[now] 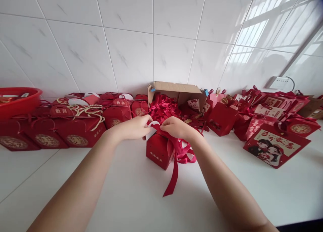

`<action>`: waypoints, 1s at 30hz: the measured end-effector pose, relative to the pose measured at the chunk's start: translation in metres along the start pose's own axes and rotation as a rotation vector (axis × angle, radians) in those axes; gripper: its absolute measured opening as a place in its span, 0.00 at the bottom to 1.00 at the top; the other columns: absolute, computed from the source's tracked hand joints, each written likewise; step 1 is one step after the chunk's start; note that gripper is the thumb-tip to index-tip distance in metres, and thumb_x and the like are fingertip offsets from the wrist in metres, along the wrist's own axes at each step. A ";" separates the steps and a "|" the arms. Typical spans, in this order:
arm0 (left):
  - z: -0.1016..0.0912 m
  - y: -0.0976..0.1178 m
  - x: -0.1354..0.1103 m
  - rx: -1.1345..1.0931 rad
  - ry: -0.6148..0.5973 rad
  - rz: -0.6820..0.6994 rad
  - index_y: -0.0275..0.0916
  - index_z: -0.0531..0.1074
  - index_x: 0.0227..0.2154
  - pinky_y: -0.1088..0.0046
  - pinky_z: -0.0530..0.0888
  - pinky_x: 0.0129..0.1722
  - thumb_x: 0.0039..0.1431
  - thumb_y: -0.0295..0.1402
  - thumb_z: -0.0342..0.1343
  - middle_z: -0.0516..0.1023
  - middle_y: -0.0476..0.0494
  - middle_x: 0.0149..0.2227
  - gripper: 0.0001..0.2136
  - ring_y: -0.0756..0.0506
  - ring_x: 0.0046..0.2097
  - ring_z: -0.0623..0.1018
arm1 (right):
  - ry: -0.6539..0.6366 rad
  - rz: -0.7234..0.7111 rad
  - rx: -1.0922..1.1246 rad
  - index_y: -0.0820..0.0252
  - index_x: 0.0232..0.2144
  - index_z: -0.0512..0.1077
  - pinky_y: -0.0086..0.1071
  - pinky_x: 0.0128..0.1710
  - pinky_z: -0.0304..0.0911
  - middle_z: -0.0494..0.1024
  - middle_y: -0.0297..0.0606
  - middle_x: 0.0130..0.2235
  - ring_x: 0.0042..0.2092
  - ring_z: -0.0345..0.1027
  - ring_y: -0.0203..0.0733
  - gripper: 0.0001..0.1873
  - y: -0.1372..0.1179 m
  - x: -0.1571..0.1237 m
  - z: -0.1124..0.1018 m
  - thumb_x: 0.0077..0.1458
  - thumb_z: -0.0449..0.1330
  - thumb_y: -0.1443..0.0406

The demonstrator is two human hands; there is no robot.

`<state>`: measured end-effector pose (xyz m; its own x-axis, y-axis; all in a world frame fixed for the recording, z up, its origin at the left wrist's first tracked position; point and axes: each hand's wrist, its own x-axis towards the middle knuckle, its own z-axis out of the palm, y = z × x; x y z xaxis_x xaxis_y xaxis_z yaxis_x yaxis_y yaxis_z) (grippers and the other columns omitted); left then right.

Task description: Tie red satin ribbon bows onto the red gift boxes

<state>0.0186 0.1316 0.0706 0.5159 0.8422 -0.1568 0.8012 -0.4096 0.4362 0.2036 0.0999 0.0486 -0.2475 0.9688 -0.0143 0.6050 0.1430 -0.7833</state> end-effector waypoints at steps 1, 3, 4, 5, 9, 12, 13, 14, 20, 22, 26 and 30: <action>0.000 0.001 -0.001 0.014 0.002 -0.005 0.43 0.64 0.47 0.73 0.69 0.29 0.53 0.38 0.45 0.80 0.46 0.35 0.18 0.43 0.36 0.78 | -0.008 0.000 0.003 0.58 0.15 0.49 0.29 0.19 0.40 0.50 0.27 0.17 0.20 0.41 0.29 0.17 0.000 0.000 0.001 0.48 0.54 0.66; 0.000 0.002 -0.002 0.026 0.010 -0.012 0.44 0.64 0.47 0.73 0.69 0.30 0.52 0.38 0.44 0.80 0.48 0.34 0.18 0.43 0.36 0.78 | -0.012 0.003 0.010 0.58 0.15 0.48 0.29 0.18 0.39 0.49 0.27 0.17 0.20 0.40 0.29 0.18 0.000 0.001 0.002 0.48 0.54 0.67; 0.000 0.003 -0.003 0.023 0.013 -0.012 0.45 0.64 0.47 0.73 0.69 0.30 0.52 0.38 0.44 0.80 0.48 0.34 0.18 0.43 0.37 0.78 | -0.006 0.011 0.010 0.58 0.15 0.48 0.29 0.18 0.39 0.49 0.27 0.17 0.19 0.40 0.29 0.18 -0.001 0.001 0.002 0.48 0.53 0.67; 0.000 0.003 -0.003 0.017 0.015 -0.012 0.45 0.64 0.47 0.73 0.69 0.30 0.52 0.38 0.44 0.80 0.49 0.33 0.18 0.43 0.37 0.78 | 0.004 0.023 0.011 0.58 0.15 0.48 0.29 0.18 0.39 0.49 0.27 0.17 0.19 0.40 0.28 0.18 -0.001 0.001 0.002 0.48 0.53 0.67; 0.000 0.004 -0.003 0.009 0.031 -0.008 0.45 0.66 0.45 0.73 0.68 0.27 0.51 0.38 0.45 0.80 0.50 0.32 0.17 0.44 0.33 0.78 | 0.030 0.070 0.011 0.58 0.14 0.47 0.29 0.18 0.39 0.49 0.26 0.16 0.19 0.40 0.28 0.18 -0.002 0.002 0.001 0.47 0.53 0.68; 0.001 0.006 -0.003 0.043 0.057 -0.002 0.45 0.67 0.43 0.74 0.65 0.22 0.50 0.37 0.46 0.79 0.51 0.28 0.16 0.44 0.29 0.76 | 0.015 0.060 0.012 0.58 0.15 0.47 0.29 0.18 0.38 0.48 0.26 0.17 0.19 0.40 0.28 0.20 -0.005 0.000 0.000 0.49 0.55 0.66; 0.001 0.006 -0.003 0.057 0.060 0.002 0.45 0.68 0.41 0.74 0.63 0.21 0.50 0.37 0.46 0.78 0.51 0.27 0.15 0.45 0.27 0.75 | 0.007 0.050 0.011 0.58 0.15 0.47 0.29 0.19 0.38 0.47 0.26 0.17 0.19 0.39 0.28 0.21 -0.006 -0.001 0.001 0.49 0.55 0.65; 0.001 0.007 -0.004 0.069 0.058 0.006 0.45 0.68 0.39 0.74 0.62 0.20 0.50 0.36 0.46 0.78 0.51 0.26 0.14 0.45 0.26 0.75 | -0.001 0.038 0.010 0.57 0.15 0.46 0.29 0.19 0.38 0.47 0.26 0.17 0.20 0.39 0.28 0.22 -0.007 -0.002 0.001 0.50 0.56 0.64; 0.001 0.010 -0.011 0.078 0.049 0.006 0.44 0.67 0.30 0.75 0.59 0.19 0.50 0.35 0.47 0.75 0.50 0.24 0.06 0.47 0.24 0.72 | -0.013 -0.030 0.013 0.58 0.16 0.49 0.29 0.20 0.40 0.49 0.25 0.18 0.21 0.41 0.28 0.21 -0.006 -0.002 0.005 0.52 0.56 0.60; 0.001 0.009 -0.011 0.058 0.074 0.025 0.44 0.67 0.28 0.75 0.58 0.19 0.52 0.37 0.48 0.73 0.50 0.23 0.06 0.47 0.23 0.71 | -0.008 -0.065 0.011 0.58 0.17 0.52 0.29 0.21 0.42 0.51 0.26 0.19 0.22 0.44 0.29 0.20 -0.004 0.000 0.006 0.54 0.54 0.59; 0.002 0.004 -0.007 0.061 0.165 0.064 0.42 0.66 0.23 0.74 0.56 0.18 0.56 0.41 0.45 0.68 0.49 0.21 0.12 0.49 0.21 0.66 | 0.014 -0.074 -0.023 0.58 0.18 0.55 0.28 0.23 0.46 0.55 0.27 0.20 0.23 0.48 0.30 0.18 -0.003 0.002 0.006 0.57 0.52 0.59; 0.002 0.001 -0.005 0.073 0.162 0.086 0.43 0.68 0.24 0.74 0.55 0.18 0.56 0.40 0.46 0.67 0.50 0.20 0.11 0.49 0.20 0.63 | 0.005 -0.075 -0.037 0.58 0.19 0.56 0.29 0.24 0.47 0.57 0.27 0.20 0.24 0.49 0.31 0.17 -0.003 0.003 0.007 0.57 0.52 0.59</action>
<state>0.0178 0.1262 0.0697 0.5323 0.8462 0.0252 0.7793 -0.5015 0.3757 0.1963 0.1008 0.0464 -0.2891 0.9561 0.0469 0.6124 0.2224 -0.7587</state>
